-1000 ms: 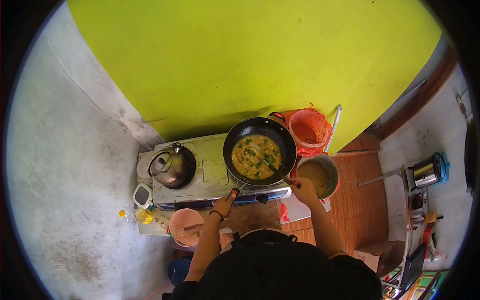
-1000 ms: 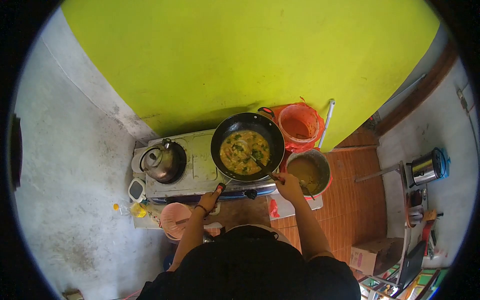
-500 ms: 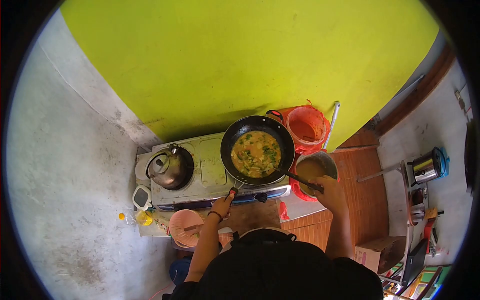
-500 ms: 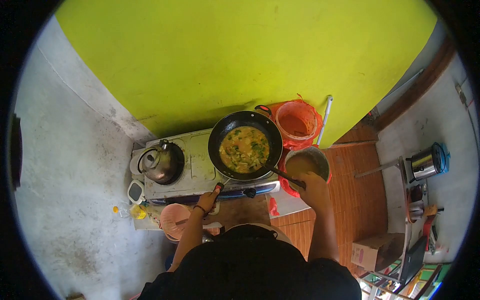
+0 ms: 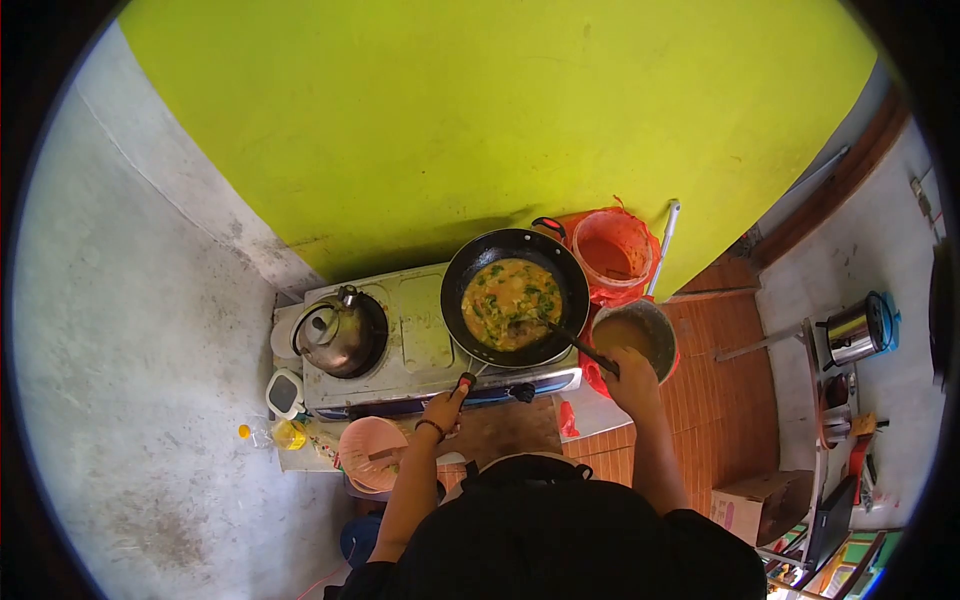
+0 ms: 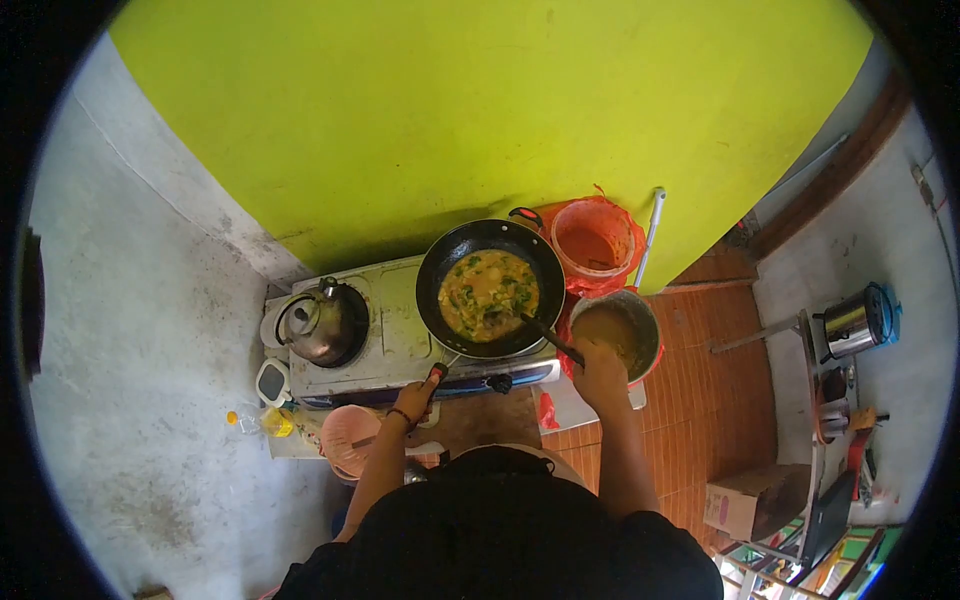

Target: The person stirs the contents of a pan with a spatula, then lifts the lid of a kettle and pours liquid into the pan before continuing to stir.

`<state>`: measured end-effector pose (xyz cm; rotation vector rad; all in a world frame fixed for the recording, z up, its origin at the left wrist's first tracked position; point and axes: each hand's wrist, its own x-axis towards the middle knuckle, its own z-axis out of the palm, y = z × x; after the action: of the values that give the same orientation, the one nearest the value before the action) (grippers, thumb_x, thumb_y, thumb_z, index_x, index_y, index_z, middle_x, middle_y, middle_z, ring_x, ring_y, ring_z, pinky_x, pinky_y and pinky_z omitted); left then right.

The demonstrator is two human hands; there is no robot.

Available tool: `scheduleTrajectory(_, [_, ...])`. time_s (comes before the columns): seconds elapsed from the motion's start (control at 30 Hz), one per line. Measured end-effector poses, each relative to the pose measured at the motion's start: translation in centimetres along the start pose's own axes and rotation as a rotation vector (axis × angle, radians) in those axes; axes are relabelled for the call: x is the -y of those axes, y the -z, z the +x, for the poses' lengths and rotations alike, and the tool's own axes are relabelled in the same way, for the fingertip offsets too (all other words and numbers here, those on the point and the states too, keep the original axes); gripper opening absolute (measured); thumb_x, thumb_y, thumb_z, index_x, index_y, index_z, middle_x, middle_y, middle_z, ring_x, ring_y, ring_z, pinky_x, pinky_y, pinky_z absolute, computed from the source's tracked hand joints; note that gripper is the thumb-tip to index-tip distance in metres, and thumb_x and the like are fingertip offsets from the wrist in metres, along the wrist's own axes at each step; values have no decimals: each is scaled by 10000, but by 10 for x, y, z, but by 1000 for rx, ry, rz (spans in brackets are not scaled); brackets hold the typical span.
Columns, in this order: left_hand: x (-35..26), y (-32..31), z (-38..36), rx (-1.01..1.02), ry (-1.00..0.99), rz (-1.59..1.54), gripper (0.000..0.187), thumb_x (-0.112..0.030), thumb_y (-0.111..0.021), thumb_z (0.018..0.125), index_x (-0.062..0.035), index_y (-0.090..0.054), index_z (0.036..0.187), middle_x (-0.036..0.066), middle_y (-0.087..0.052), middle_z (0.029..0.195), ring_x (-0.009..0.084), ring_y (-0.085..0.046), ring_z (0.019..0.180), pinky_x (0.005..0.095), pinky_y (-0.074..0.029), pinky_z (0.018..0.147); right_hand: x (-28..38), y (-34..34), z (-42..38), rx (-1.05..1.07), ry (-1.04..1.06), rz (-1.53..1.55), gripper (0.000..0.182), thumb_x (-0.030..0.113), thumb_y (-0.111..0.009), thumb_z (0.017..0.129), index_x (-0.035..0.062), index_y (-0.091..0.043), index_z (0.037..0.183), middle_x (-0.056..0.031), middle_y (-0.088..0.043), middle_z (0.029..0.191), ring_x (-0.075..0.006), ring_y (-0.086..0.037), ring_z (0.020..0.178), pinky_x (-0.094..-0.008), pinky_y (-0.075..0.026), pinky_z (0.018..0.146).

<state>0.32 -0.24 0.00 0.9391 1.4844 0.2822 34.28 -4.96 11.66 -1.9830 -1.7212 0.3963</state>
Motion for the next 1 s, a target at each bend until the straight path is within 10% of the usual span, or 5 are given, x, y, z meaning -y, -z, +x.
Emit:
scheduleTrajectory(0.6, [6, 1, 9, -10, 3, 54, 614, -625, -512, 886, -16, -555, 823, 75, -535, 617, 176, -505, 459, 312, -418, 446, 8, -52, 18, -172, 22, 96, 353, 12, -578, 764, 104, -618, 1102, -201, -579, 928, -405, -602, 851, -470, -502, 738])
scheduleTrajectory(1.0, [4, 0, 5, -26, -9, 28, 617, -639, -537, 868, -22, -551, 843, 60, -508, 609, 154, -471, 449, 304, -394, 424, -6, -82, 0, 75, -47, 57, 395, -1, -584, 754, 112, -570, 1133, -209, -586, 958, -424, -587, 892, -497, -482, 771])
